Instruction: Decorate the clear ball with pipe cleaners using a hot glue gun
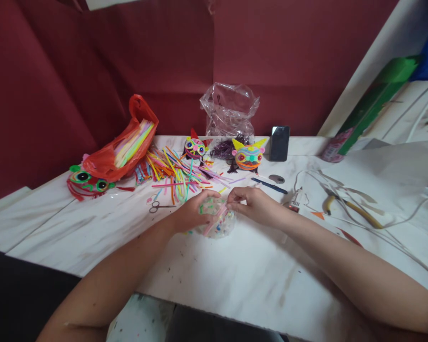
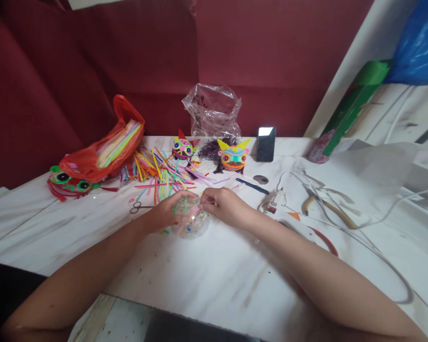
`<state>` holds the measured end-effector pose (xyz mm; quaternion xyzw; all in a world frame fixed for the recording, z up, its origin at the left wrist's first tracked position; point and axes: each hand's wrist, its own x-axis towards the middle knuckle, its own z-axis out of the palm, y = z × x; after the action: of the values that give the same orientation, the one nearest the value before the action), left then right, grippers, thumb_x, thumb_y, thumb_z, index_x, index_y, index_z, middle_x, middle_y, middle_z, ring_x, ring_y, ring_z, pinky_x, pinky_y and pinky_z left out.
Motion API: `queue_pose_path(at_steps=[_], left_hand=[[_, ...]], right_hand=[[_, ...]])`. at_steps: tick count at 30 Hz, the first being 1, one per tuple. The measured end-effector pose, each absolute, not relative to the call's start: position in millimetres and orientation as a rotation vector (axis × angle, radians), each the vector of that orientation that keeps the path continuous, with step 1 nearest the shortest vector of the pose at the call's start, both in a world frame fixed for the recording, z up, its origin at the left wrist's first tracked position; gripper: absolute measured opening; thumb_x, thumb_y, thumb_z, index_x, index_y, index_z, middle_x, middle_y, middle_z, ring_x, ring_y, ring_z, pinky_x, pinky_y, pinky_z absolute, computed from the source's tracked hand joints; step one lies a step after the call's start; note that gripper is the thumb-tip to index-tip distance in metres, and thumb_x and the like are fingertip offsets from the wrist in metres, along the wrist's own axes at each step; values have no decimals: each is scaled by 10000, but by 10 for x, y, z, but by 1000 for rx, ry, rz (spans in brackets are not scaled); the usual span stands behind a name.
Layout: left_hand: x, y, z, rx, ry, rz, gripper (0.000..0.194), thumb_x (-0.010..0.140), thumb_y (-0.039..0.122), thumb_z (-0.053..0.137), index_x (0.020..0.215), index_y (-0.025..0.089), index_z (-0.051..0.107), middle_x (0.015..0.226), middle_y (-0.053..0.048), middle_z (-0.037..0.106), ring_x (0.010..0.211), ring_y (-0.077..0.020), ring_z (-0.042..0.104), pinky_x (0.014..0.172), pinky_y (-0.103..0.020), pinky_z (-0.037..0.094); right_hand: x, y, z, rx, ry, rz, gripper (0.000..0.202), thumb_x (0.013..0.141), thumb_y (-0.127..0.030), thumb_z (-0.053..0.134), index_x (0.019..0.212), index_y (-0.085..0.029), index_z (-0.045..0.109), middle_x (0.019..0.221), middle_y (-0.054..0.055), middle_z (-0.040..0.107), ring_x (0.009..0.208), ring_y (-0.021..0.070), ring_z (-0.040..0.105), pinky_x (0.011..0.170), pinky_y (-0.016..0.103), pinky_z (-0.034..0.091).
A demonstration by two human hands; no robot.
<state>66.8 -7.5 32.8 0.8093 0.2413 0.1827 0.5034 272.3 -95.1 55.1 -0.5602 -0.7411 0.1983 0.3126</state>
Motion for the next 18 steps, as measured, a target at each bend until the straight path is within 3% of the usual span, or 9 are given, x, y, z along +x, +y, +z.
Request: queue_pose_path(at_steps=[9,15,18], left_hand=[[645,-20,265,1936,540,418,613,693,340,712,1253,219,495,1235,-57,569,1177,-292,516,994,-391,413],[634,2,288,1906,471,386,629,810,623,562,1266,196,487,1242,-90,566,1169,-296,512,971,-387,404],[633,11,282,1890,450,379,656,826,666,501,1284,197,480,1217,-84,579,1133,-285,526,927,-369,424]], right_hand=[[2727,-947,547,-1494,-1941,535,168,832,-335,562,771,-182,595,711,32,666,653,156,588,629,250,432],[2748,-928,525,-1475,-1948,521,182,832,-345,548,776,-181,601,695,27,652,621,141,560,602,235,426],[2751,-918,513,-1471,-1945,523,187,827,-354,547,775,-182,599,681,24,644,614,141,553,593,234,422]])
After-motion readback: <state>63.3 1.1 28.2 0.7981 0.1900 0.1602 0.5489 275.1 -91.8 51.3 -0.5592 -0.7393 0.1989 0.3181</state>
